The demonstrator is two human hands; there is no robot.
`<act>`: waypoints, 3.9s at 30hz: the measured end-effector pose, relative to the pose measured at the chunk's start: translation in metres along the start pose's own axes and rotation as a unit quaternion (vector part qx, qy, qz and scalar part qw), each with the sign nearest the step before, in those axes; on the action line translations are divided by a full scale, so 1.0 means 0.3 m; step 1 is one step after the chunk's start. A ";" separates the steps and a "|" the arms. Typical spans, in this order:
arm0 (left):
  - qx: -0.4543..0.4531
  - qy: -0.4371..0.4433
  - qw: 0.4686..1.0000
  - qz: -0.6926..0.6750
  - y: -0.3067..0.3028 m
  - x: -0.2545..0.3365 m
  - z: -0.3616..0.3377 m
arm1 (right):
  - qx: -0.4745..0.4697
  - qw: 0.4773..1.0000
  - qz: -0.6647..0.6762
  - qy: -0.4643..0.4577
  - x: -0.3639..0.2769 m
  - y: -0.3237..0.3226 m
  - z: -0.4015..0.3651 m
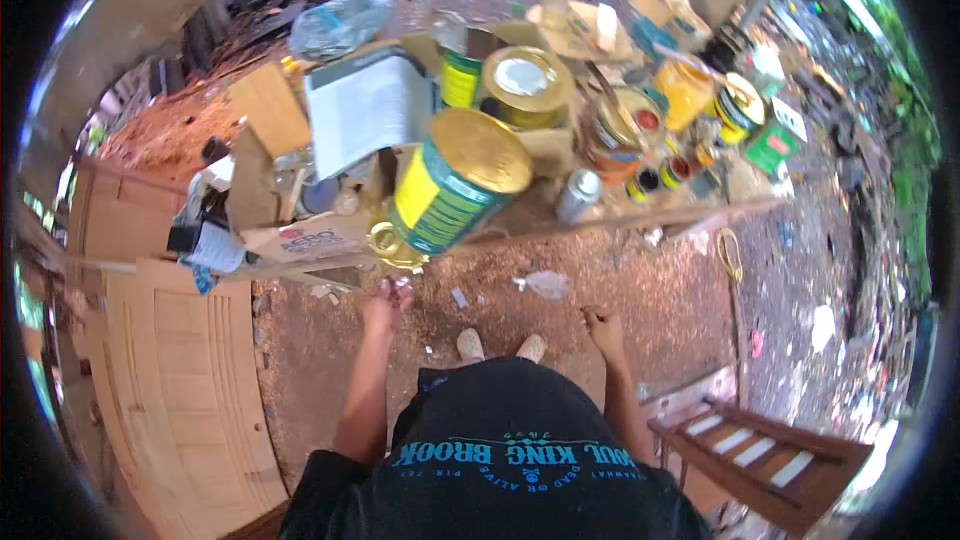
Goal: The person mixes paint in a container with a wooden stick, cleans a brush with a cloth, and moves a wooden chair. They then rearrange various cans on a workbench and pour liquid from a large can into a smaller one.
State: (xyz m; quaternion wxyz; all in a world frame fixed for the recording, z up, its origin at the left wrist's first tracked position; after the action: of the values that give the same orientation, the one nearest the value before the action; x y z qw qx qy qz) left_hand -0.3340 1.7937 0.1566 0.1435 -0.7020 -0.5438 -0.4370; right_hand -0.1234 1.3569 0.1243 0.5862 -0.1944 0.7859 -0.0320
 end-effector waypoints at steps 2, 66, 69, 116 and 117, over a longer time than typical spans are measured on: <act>0.004 -0.028 0.999 0.024 0.010 -0.005 -0.015 | 0.003 0.998 0.019 -0.053 -0.256 0.096 -0.008; -0.551 0.644 0.359 0.391 0.901 0.112 -1.058 | 0.152 0.862 0.467 0.122 0.128 0.090 -0.406; -0.528 0.641 0.369 0.417 0.905 0.105 -1.034 | 0.152 0.835 0.506 0.152 0.129 0.103 -0.382; 0.332 0.184 0.732 0.565 -0.788 0.076 -0.347 | -0.253 0.904 0.343 0.040 -0.831 0.603 0.111; 0.325 0.157 0.735 0.574 -0.791 0.078 -0.343 | -0.197 0.941 0.274 0.033 -0.750 0.635 0.148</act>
State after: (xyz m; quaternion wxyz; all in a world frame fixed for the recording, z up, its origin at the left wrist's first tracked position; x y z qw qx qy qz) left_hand -0.5914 1.8262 0.1690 0.6695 -0.7132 -0.1163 -0.1721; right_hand -0.0796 1.6177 0.2621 0.4961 -0.0825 0.8180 0.2791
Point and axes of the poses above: each hand's wrist, its own z-axis towards the middle knuckle, its own y-axis out of the palm, x = y × z, the point moved 6 cm from there along z, towards the middle knuckle, and after that the axes turned 5 degrees about x, right-handed, at the moved point
